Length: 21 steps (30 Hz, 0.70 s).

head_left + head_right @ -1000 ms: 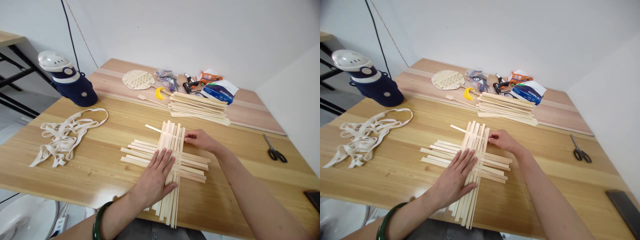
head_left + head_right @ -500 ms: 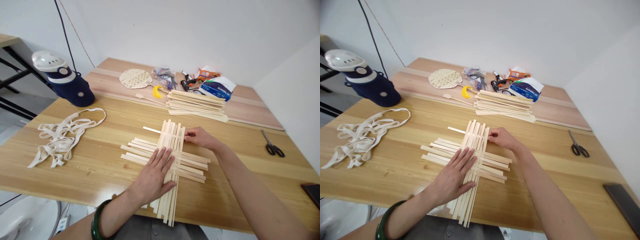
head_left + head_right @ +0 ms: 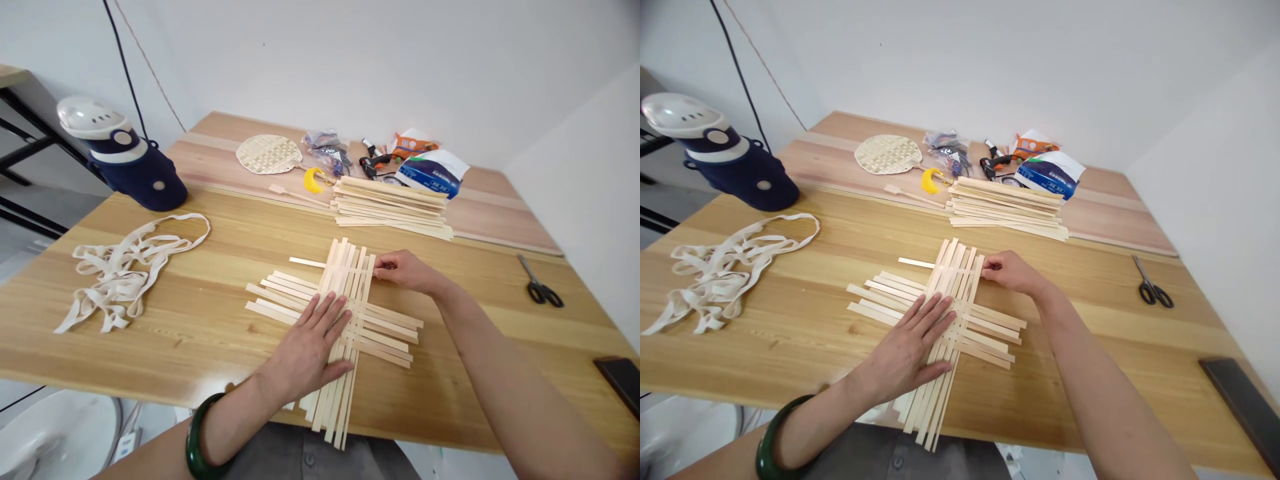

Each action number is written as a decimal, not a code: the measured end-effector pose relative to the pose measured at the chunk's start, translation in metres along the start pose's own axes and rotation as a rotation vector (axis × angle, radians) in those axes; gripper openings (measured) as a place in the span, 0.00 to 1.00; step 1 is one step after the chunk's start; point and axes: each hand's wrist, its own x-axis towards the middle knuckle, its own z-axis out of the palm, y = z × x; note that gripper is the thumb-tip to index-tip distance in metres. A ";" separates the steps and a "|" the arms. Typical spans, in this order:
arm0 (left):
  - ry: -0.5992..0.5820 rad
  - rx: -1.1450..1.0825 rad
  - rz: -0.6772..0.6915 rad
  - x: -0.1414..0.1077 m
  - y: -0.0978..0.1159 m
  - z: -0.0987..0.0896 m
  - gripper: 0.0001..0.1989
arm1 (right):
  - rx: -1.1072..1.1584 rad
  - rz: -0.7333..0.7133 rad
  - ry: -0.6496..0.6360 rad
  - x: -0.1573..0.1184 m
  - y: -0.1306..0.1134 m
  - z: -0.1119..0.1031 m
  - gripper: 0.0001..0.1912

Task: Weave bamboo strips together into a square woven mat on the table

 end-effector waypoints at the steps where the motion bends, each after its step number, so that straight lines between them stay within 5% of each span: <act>1: -0.002 0.004 -0.005 0.000 0.000 0.000 0.37 | 0.008 -0.005 -0.011 0.000 -0.001 0.000 0.13; 21: -0.002 -0.011 -0.026 0.000 0.002 -0.004 0.37 | 0.008 0.067 -0.021 -0.007 -0.001 0.001 0.12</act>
